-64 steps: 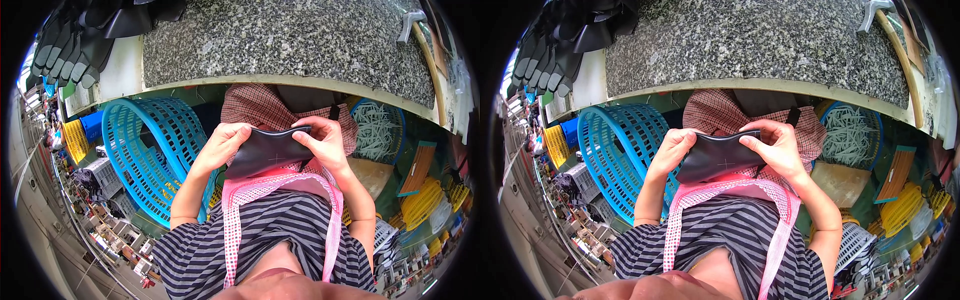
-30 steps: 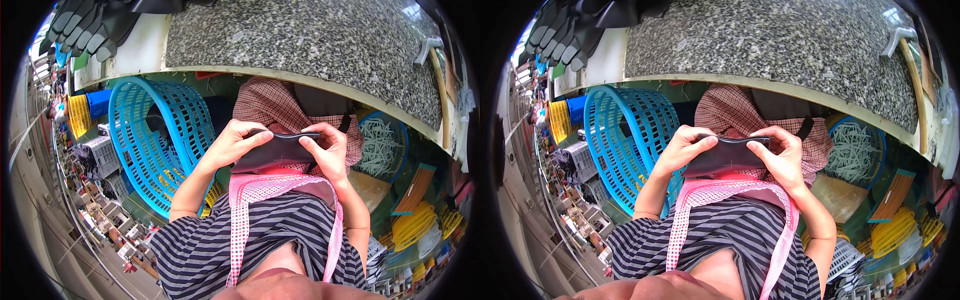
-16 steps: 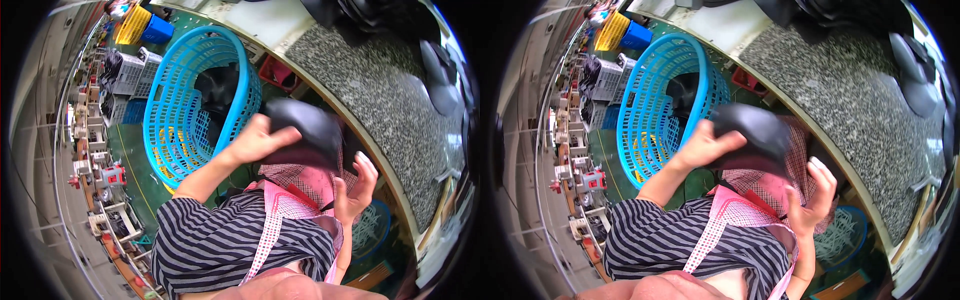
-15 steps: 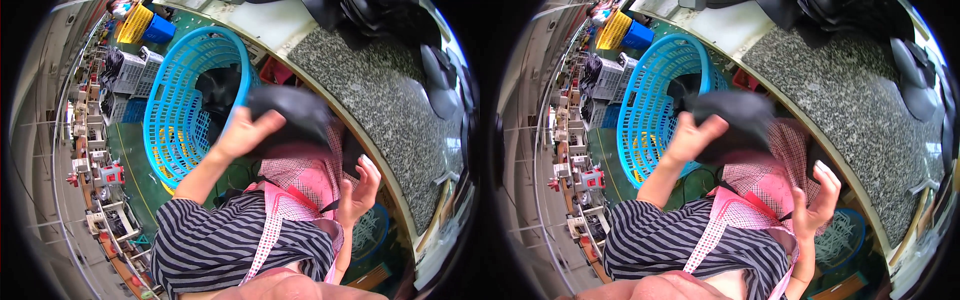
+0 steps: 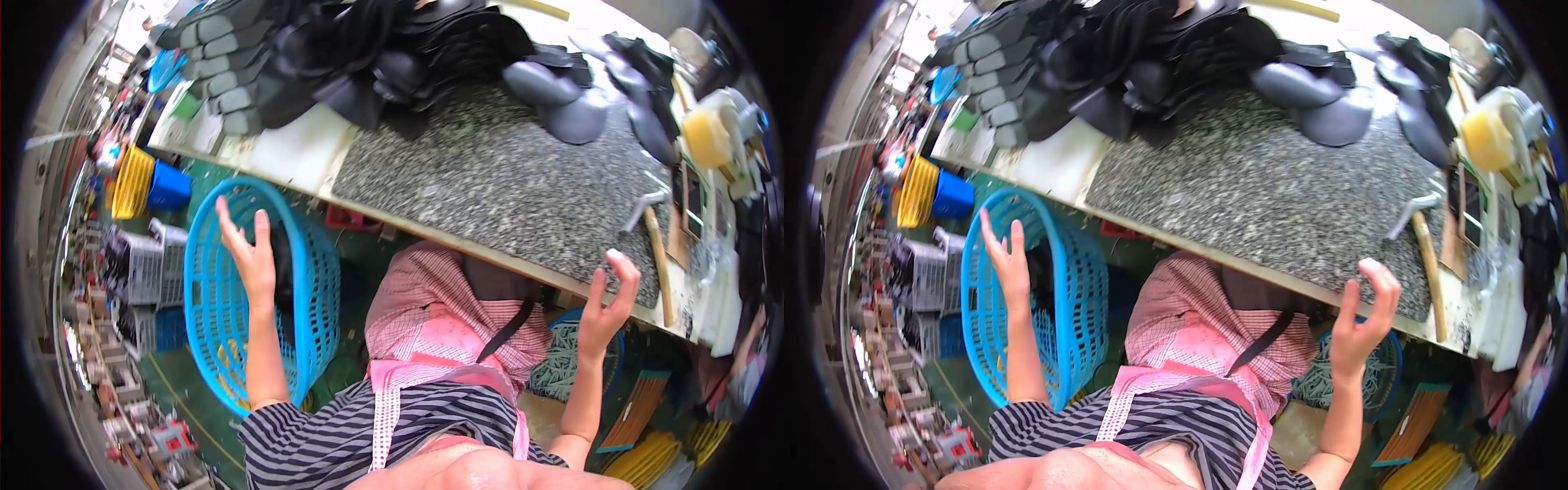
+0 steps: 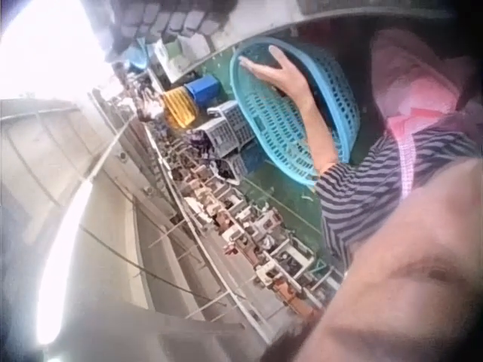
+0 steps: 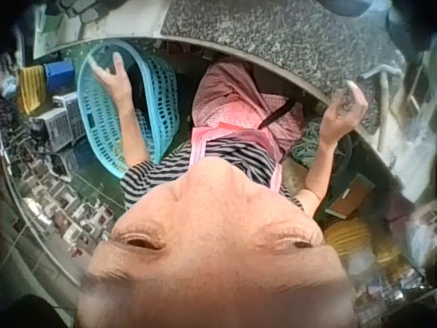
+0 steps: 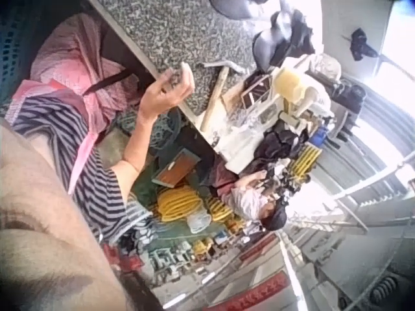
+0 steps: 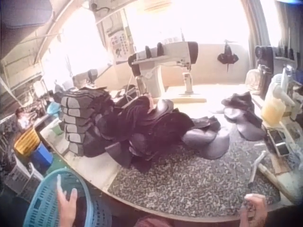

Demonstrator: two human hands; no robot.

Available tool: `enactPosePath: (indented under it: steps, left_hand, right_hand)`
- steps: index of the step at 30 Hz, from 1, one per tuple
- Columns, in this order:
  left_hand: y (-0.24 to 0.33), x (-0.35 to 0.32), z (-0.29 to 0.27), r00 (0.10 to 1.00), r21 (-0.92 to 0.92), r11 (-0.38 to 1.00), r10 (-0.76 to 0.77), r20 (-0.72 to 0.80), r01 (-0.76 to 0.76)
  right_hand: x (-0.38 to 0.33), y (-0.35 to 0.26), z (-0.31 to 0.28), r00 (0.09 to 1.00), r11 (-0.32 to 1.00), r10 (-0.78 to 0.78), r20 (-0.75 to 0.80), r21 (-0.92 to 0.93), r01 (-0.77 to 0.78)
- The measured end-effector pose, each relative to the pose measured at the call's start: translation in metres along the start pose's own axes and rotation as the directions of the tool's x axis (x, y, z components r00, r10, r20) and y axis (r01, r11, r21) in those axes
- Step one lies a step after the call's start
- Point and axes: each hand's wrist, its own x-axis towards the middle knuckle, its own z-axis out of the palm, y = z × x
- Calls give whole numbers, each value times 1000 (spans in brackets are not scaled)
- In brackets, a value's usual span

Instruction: Flattening seams on leather shoe upper components using a hand hammer at a workbench.

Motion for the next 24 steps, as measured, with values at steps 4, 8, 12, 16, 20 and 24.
enactPosePath:
  steps: [4,8,12,16,20,24]
  left_hand:
    - [101,38,79,808,-262,861,503,308,-436]
    - [176,46,192,286,-468,488,852,439,-736]
    - [196,62,307,45,-51,70,923,382,-996]
    - [239,72,324,530,-529,632,771,354,-566]
    - [212,54,302,380,-620,482,875,301,-619]
    - [188,45,294,134,-502,337,908,397,-797]
  right_hand:
    - [31,37,-31,998,933,62,-9,-355,-61]
    - [32,80,-39,984,833,165,72,-544,-100]
    - [52,87,-29,977,820,192,91,-561,-109]
    - [67,102,-34,977,738,176,123,-673,-48]
    - [79,90,-29,961,725,233,150,-685,-69]
    - [103,89,-24,893,729,425,150,-641,-239]
